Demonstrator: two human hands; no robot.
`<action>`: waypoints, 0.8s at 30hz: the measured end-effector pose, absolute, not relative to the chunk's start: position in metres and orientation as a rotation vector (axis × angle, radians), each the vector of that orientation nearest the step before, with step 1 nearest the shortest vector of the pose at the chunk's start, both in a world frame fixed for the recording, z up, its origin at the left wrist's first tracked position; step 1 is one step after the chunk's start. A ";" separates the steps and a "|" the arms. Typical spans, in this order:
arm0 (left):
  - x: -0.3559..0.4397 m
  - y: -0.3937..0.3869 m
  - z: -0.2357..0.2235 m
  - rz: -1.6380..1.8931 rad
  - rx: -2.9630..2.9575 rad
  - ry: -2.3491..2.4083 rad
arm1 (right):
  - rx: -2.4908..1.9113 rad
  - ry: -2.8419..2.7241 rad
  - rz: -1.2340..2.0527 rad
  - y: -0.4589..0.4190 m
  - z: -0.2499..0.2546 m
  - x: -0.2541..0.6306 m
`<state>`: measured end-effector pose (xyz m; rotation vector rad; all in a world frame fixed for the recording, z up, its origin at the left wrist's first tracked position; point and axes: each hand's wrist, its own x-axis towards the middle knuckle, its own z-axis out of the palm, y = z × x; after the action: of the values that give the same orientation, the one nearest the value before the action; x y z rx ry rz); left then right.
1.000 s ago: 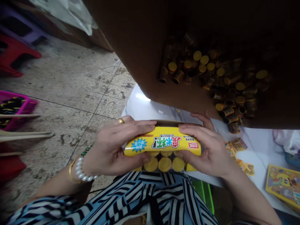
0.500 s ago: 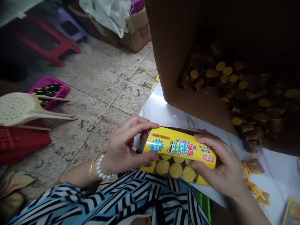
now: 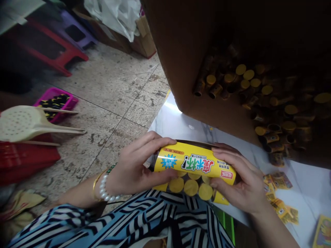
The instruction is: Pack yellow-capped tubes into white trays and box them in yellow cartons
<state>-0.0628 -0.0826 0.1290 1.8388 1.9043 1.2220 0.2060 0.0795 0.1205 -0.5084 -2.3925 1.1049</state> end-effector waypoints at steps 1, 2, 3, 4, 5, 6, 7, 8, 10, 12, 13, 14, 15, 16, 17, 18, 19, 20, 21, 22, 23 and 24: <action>-0.062 -0.082 0.130 1.230 1.809 1.885 | -0.508 -2.379 1.116 0.079 0.120 0.207; -0.061 -0.081 0.130 1.242 1.775 1.851 | -0.514 -2.362 1.135 0.079 0.120 0.208; -0.061 -0.080 0.129 1.252 1.741 1.805 | -0.526 -2.349 1.167 0.079 0.120 0.208; -0.060 -0.079 0.129 1.260 1.714 1.759 | -0.542 -2.337 1.201 0.079 0.121 0.209; -0.059 -0.078 0.128 1.269 1.694 1.729 | -0.562 -2.331 1.234 0.079 0.122 0.209; -0.059 -0.078 0.127 1.279 1.691 1.718 | -0.582 -2.329 1.257 0.078 0.123 0.209; -0.059 -0.078 0.126 1.283 1.698 1.728 | -0.608 -2.331 1.270 0.077 0.124 0.208; -0.059 -0.077 0.126 1.276 1.705 1.754 | -0.634 -2.331 1.270 0.076 0.125 0.207; -0.059 -0.076 0.127 1.228 1.713 1.806 | -0.668 -2.321 1.239 0.075 0.127 0.204; -0.059 -0.074 0.129 1.166 1.700 1.816 | -0.683 -2.307 1.184 0.075 0.127 0.202; -0.059 -0.073 0.131 1.155 1.692 1.810 | -0.686 -2.302 1.151 0.075 0.127 0.201; -0.058 -0.072 0.131 1.163 1.688 1.800 | -0.687 -2.304 1.118 0.075 0.127 0.200; -0.057 -0.071 0.132 1.182 1.685 1.787 | -0.694 -2.312 1.092 0.076 0.127 0.199; -0.056 -0.070 0.131 1.210 1.685 1.771 | -0.714 -2.312 1.085 0.075 0.126 0.199; -0.055 -0.070 0.130 1.239 1.687 1.754 | -0.748 -2.293 1.107 0.075 0.125 0.198; -0.054 -0.069 0.129 1.264 1.686 1.744 | -0.794 -2.248 1.167 0.074 0.124 0.197; -0.053 -0.070 0.127 1.282 1.683 1.736 | -0.849 -2.177 1.257 0.074 0.123 0.197; -0.052 -0.070 0.124 1.292 1.669 1.735 | -0.902 -2.089 1.364 0.073 0.122 0.197; -0.051 -0.071 0.122 1.294 1.642 1.741 | -0.940 -1.999 1.468 0.072 0.121 0.196; -0.050 -0.072 0.121 1.287 1.603 1.761 | -0.957 -1.928 1.548 0.072 0.120 0.196; -0.050 -0.073 0.120 1.271 1.561 1.788 | -0.957 -1.896 1.594 0.072 0.120 0.197; -0.049 -0.074 0.119 1.246 1.531 1.814 | -0.952 -1.894 1.607 0.072 0.119 0.197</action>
<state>-0.0495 -0.0739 0.1189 1.5308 1.8135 1.2455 0.1969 0.0724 0.1195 -0.9518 -1.8935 1.6070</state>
